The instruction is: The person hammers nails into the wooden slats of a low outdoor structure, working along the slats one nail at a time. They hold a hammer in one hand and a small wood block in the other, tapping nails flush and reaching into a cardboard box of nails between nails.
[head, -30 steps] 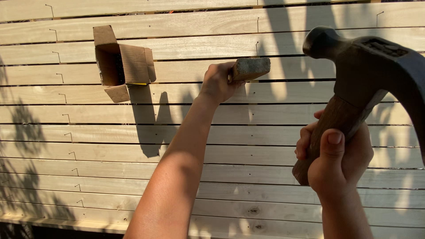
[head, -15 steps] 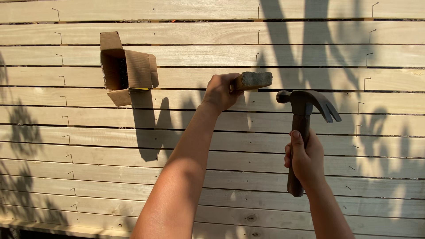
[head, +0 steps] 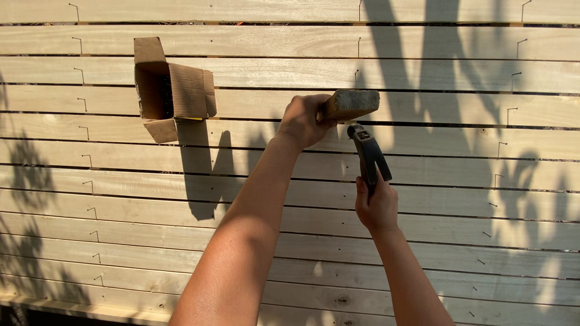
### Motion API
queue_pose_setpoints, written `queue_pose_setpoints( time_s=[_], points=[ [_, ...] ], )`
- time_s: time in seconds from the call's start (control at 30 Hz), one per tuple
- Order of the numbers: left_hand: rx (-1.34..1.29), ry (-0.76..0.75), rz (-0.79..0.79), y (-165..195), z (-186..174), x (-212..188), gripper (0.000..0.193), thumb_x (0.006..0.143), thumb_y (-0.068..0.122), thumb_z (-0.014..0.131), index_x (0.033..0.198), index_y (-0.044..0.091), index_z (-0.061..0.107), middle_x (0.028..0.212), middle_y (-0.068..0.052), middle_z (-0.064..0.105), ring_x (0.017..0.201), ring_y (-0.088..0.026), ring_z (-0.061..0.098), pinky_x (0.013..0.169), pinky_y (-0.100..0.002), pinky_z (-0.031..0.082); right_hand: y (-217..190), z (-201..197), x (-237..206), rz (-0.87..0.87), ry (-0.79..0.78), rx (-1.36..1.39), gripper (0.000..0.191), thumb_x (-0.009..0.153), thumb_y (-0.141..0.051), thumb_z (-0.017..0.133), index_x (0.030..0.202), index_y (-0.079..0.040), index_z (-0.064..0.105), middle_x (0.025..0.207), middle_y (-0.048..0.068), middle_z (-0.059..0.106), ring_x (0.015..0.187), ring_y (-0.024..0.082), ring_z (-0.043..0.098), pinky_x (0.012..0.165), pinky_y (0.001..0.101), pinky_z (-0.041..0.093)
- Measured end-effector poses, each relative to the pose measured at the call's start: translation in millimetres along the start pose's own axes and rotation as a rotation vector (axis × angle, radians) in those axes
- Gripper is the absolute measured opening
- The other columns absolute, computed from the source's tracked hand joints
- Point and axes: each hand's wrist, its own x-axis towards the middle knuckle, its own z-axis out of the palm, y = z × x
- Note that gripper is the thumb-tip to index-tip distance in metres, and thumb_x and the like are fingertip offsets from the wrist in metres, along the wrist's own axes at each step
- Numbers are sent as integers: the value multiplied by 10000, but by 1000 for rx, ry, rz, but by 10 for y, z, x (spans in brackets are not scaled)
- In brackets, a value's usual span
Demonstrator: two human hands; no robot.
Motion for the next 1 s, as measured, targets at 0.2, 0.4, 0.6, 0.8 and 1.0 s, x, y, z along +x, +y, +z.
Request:
queue_pose_setpoints(
  time_s=[0.2,0.4,0.6,0.8,1.0],
  points=[
    [-258,98,263,-284,-14,-72,361,794,162,863,1124,86,741,1048,-84,790,965,-207,787,847,-302,630,146,-106,154,543,-33,54,373,1137,-338,545,1070,28,574,693,126,627,550,194,575,534,368,478],
    [-156,287,455,-365,30,-52,383,774,98,903,1093,1,716,1003,-147,779,942,-254,780,854,-314,650,101,-17,-118,93,37,493,490,1082,-324,513,1423,22,460,699,90,561,537,144,489,511,311,421],
    [-187,301,499,-375,1,-68,351,777,138,910,1052,39,715,984,-126,778,936,-245,780,851,-308,648,180,-31,204,649,-52,74,327,1130,-327,525,1118,-4,575,687,84,603,516,148,571,502,318,463],
    [-160,137,219,-266,-43,-82,340,792,155,870,1107,120,744,1015,-60,797,924,-200,772,848,-285,617,142,-99,63,-146,108,228,368,1104,-312,512,1190,42,561,741,90,629,585,155,606,563,317,485],
    [-180,60,135,-155,-140,-114,320,797,132,847,1099,132,741,1036,-56,799,965,-192,763,879,-287,595,172,-45,190,586,-114,-28,354,1102,-360,557,1072,-9,597,749,167,673,623,313,657,595,433,509]
  ],
)
